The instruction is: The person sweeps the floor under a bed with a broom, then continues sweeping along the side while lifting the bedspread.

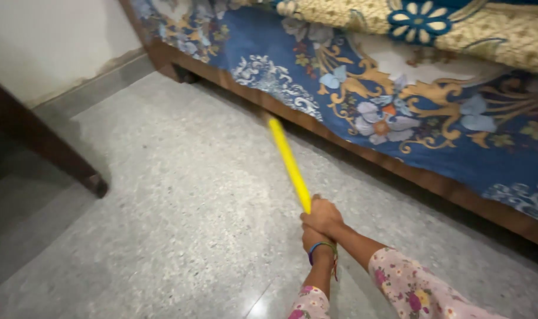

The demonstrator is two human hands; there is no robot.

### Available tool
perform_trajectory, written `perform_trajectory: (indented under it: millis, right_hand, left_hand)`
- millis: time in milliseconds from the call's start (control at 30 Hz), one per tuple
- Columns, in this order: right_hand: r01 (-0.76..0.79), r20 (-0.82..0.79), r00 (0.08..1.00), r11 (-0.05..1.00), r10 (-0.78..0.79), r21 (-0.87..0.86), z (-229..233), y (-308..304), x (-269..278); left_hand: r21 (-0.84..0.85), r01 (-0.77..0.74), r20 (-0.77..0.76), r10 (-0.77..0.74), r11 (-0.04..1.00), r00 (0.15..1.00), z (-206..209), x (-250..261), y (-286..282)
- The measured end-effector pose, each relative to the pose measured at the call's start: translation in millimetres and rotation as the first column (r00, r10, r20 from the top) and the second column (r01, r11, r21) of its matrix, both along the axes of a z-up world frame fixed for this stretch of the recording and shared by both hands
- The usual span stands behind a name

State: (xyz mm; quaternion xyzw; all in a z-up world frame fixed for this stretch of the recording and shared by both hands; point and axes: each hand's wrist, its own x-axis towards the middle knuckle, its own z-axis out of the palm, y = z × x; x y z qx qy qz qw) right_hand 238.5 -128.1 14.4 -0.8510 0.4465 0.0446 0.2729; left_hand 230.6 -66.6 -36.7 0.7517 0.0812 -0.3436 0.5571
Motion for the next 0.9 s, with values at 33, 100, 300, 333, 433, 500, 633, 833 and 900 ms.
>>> perform_trajectory:
  millis: [33, 100, 300, 333, 433, 500, 633, 833, 900]
  right_hand:
    - [0.018, -0.004, 1.000, 1.000, -0.018, -0.003, -6, -8, -14]
    - [0.236, 0.096, 0.968, 0.971, -0.231, -0.042, -15, -29, -38]
    - [0.609, 0.179, 0.788, 0.789, -0.589, -0.084, -96, -79, -61]
    - [0.608, 0.179, 0.789, 0.790, -0.587, -0.087, -97, -74, -62]
    - [0.611, 0.207, 0.777, 0.791, -0.594, -0.028, -102, -66, -57]
    - [0.485, 0.167, 0.863, 0.874, -0.476, -0.016, -110, -65, -44]
    - [0.321, 0.050, 0.946, 0.947, -0.321, -0.004, -68, -49, 5]
    - [-0.018, -0.058, 0.998, 0.999, 0.020, 0.034, -46, -35, 39]
    - [-0.038, -0.093, 0.995, 0.997, 0.044, 0.062, -36, -37, 31]
  left_hand:
    - [-0.003, 0.018, -0.004, -0.018, 1.000, 1.000, 8, -5, -3]
    - [0.212, 0.416, 0.201, -0.456, 0.884, 0.867, 26, -10, -16]
    - [0.337, 0.642, 0.286, -0.725, 0.688, 0.627, 27, -6, -17]
    - [0.334, 0.642, 0.287, -0.723, 0.690, 0.628, 25, -4, -16]
    - [0.357, 0.676, 0.280, -0.764, 0.645, 0.581, 20, 4, -16]
    - [0.395, 0.703, 0.271, -0.806, 0.591, 0.526, 15, 14, -15]
    - [0.375, 0.628, 0.239, -0.726, 0.682, 0.645, -7, 32, -10]
    - [0.258, 0.280, 0.318, -0.355, 0.925, 0.879, -7, 31, -3]
    - [0.224, 0.214, 0.324, -0.280, 0.951, 0.904, -2, 20, -7]
